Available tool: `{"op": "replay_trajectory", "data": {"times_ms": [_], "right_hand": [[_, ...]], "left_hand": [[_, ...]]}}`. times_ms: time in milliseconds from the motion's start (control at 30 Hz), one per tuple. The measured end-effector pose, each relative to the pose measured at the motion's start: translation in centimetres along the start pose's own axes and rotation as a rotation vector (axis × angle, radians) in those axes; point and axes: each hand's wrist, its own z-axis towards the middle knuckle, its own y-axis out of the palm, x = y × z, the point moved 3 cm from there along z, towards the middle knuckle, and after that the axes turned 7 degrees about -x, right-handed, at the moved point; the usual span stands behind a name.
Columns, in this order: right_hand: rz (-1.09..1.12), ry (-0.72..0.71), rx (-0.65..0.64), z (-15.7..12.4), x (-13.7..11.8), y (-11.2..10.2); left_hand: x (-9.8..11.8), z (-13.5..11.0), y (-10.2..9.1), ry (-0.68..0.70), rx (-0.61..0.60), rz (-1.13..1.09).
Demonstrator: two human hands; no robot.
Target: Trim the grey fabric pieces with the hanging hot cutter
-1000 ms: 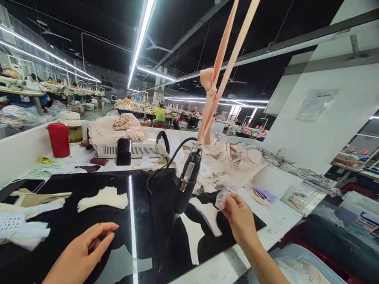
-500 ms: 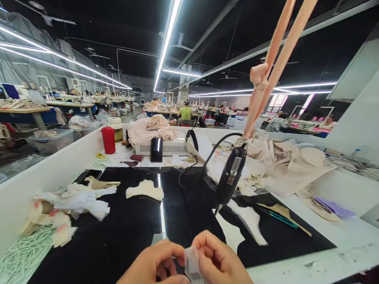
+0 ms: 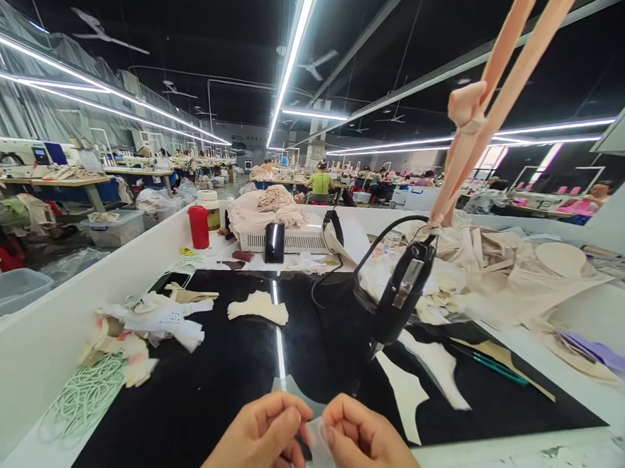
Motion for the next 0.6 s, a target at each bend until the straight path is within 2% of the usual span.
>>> {"op": "replay_trajectory", "data": {"times_ms": [133, 267, 400, 600], "right_hand": [[0.057, 0.019, -0.041, -0.08, -0.42, 0.44], [0.060, 0.032, -0.037, -0.16, -0.29, 0.69], [0.049, 0.041, -0.029, -0.23, 0.09, 0.69], [0.068, 0.030, -0.058, -0.28, 0.41, 0.39]], "left_hand": [[-0.08, -0.25, 0.12, 0.024, -0.021, 0.053], [0.13, -0.02, 0.45, -0.011, 0.026, 0.101], [0.16, 0.07, 0.54, -0.036, 0.082, 0.053], [0.56, -0.39, 0.59, -0.095, 0.090, 0.118]]}}
